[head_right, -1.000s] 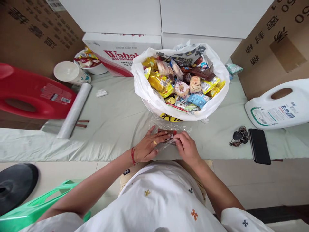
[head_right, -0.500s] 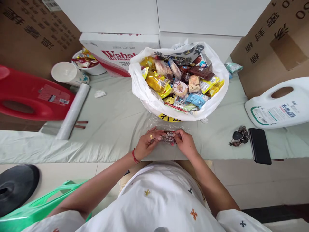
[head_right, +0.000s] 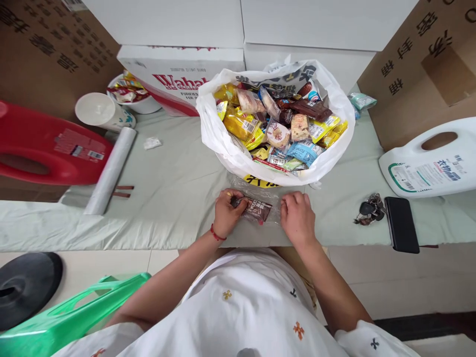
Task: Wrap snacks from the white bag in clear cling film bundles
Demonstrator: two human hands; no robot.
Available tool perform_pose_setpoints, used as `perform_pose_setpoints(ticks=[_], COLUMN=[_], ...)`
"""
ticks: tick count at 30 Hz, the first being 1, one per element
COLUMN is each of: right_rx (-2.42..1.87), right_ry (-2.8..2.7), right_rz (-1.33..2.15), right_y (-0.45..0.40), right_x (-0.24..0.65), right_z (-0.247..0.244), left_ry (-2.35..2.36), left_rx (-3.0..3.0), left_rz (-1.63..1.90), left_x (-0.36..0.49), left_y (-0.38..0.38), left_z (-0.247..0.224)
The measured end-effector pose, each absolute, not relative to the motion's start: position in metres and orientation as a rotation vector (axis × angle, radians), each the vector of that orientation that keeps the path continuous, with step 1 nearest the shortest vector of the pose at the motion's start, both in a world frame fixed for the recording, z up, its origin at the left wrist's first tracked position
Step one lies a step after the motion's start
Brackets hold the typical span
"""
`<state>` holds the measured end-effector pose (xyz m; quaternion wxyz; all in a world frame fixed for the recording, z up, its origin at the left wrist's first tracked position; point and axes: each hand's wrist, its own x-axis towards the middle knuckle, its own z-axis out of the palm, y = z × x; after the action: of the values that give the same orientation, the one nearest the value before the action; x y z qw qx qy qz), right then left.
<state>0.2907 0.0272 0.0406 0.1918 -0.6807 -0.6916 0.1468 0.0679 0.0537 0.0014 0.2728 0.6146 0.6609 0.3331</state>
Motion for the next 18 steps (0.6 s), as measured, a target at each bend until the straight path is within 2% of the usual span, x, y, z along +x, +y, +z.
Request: perform_pose_setpoints(ticks=[3, 9, 12, 18], right_rx=[-1.815, -1.835, -1.753, -1.522], right_ry=[-2.071, -2.086, -2.099, -2.229], right_rz=[0.268, 0.617, 0.669, 0.401], right_y=[0.045, 0.086, 0.086, 0.037], right_x=[0.269, 0.236, 0.233, 0.226], right_z=[0.044, 0.027, 0.030, 0.032], left_ry=[1.742, 1.694, 1.733, 1.788], left_rx=[1.685, 1.723, 1.699, 1.614], left_rz=[0.855, 0.827, 0.823, 0.846], left_x=[0.066, 0.065, 0.066, 0.068], left_y=[0.054, 0.055, 0.056, 0.052], left_z=[0.004, 0.010, 0.010, 0.004])
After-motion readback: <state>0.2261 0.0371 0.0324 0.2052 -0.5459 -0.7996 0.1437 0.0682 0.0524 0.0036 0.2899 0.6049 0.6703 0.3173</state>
